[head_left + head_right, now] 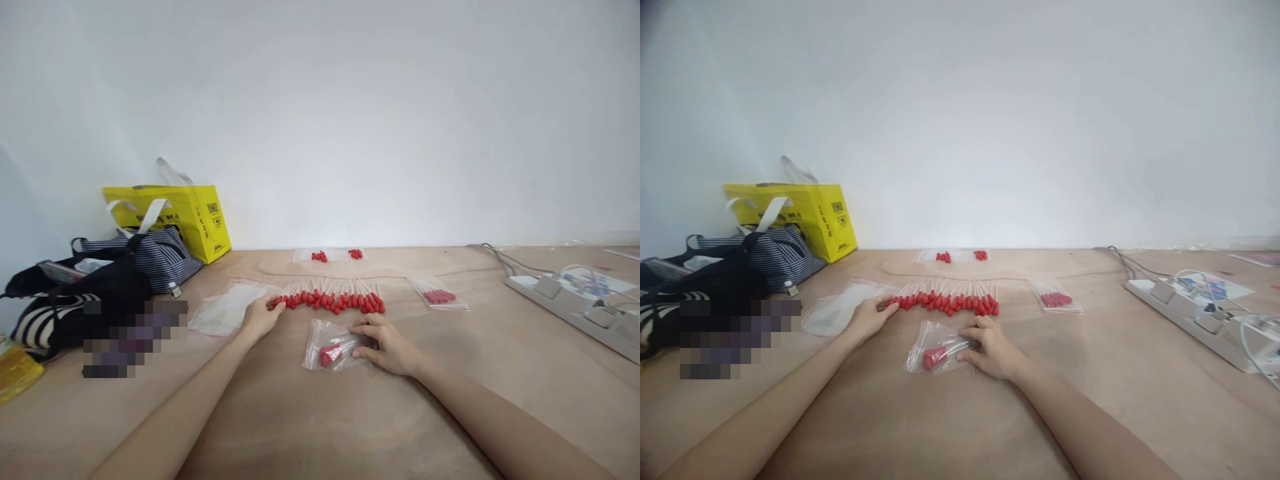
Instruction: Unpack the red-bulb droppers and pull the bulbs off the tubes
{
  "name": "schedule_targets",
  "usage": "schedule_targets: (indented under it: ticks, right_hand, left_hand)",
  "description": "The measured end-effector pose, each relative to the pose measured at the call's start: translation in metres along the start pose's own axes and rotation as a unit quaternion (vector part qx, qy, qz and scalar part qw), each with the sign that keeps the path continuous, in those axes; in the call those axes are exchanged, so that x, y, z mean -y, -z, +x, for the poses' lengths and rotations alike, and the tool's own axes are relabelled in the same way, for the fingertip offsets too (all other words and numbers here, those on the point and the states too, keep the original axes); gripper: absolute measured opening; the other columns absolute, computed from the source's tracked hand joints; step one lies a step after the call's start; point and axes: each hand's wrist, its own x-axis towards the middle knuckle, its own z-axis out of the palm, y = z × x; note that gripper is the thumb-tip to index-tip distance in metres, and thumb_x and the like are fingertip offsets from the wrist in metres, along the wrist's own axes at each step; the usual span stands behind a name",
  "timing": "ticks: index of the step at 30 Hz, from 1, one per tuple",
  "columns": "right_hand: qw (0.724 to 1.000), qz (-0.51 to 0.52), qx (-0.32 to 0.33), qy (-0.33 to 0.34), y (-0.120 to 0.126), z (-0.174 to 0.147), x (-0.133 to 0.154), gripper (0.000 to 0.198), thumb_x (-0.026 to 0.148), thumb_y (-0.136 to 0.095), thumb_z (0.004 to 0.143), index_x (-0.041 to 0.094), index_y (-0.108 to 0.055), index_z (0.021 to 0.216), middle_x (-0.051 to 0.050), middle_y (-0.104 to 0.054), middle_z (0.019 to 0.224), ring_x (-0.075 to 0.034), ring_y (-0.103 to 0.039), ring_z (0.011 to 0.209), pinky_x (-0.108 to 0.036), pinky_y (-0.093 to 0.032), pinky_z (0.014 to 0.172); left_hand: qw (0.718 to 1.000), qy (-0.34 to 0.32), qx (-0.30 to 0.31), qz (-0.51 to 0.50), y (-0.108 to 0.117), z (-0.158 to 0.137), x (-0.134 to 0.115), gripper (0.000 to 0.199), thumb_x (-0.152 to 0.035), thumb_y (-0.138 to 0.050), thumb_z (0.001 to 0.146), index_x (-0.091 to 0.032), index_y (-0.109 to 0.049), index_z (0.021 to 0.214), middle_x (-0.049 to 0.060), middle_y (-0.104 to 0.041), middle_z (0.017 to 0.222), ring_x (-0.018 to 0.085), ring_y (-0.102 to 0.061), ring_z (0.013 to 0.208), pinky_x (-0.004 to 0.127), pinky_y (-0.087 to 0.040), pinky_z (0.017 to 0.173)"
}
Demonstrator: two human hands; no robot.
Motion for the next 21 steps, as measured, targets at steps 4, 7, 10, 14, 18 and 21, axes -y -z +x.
schedule_targets:
  ticks: [4,7,10,14,18,21]
  right_hand:
    - [1.000,0.000,0.006,0.005,0.001,0.000,0.001,0.042,0.044,-0.056,0.074,0.017,-0.058,0.105,-0.010,-0.054,0.099,-0.020,-0.049,0.091,-0.034,-0.041,0.080]
    - [1.000,0.001,0.009,0.001,0.002,0.001,0.001,0.042,0.044,-0.056,0.074,0.016,-0.058,0.106,-0.010,-0.053,0.100,-0.020,-0.048,0.091,-0.035,-0.040,0.080]
    - [1.000,0.001,0.012,-0.007,0.002,0.000,0.001,0.042,0.044,-0.056,0.074,0.017,-0.058,0.106,-0.010,-0.053,0.101,-0.021,-0.048,0.091,-0.035,-0.041,0.080]
    - [1.000,0.005,0.007,-0.005,0.002,0.000,0.002,0.042,0.044,-0.056,0.074,0.017,-0.058,0.106,-0.010,-0.053,0.100,-0.021,-0.048,0.092,-0.034,-0.041,0.080]
    - [1.000,0.007,0.005,-0.004,0.002,0.000,0.002,0.041,0.044,-0.056,0.074,0.017,-0.059,0.105,-0.010,-0.053,0.100,-0.020,-0.049,0.090,-0.034,-0.041,0.080]
    - [1.000,0.005,0.002,-0.003,0.001,0.000,0.001,0.041,0.044,-0.056,0.074,0.017,-0.059,0.104,-0.010,-0.053,0.100,-0.020,-0.049,0.091,-0.034,-0.041,0.080]
  left_hand:
    - [0.999,-0.019,0.040,0.005,0.000,0.000,0.002,0.035,-0.026,-0.063,0.060,-0.014,-0.064,0.092,0.007,-0.068,0.091,0.021,-0.062,0.084,0.029,-0.045,0.080]
    - [0.999,-0.020,0.042,-0.002,-0.002,-0.001,-0.001,0.037,-0.027,-0.062,0.060,-0.012,-0.062,0.095,0.009,-0.067,0.094,0.021,-0.062,0.086,0.028,-0.046,0.079]
    - [0.999,-0.018,0.044,-0.015,-0.007,-0.003,-0.005,0.040,-0.028,-0.063,0.059,-0.012,-0.061,0.095,0.009,-0.067,0.094,0.021,-0.062,0.087,0.027,-0.047,0.079]
    - [0.998,-0.020,0.057,-0.033,-0.010,-0.003,-0.005,0.043,-0.032,-0.064,0.058,-0.012,-0.060,0.096,0.009,-0.067,0.094,0.020,-0.062,0.088,0.027,-0.047,0.078]
    - [0.997,-0.015,0.060,-0.036,-0.006,0.000,0.001,0.052,-0.037,-0.065,0.056,-0.009,-0.058,0.099,0.013,-0.065,0.095,0.021,-0.062,0.085,0.029,-0.047,0.078]
    - [0.997,-0.018,0.066,-0.034,-0.002,0.003,0.005,0.056,-0.037,-0.067,0.053,-0.007,-0.057,0.099,0.014,-0.065,0.096,0.021,-0.062,0.084,0.030,-0.047,0.077]
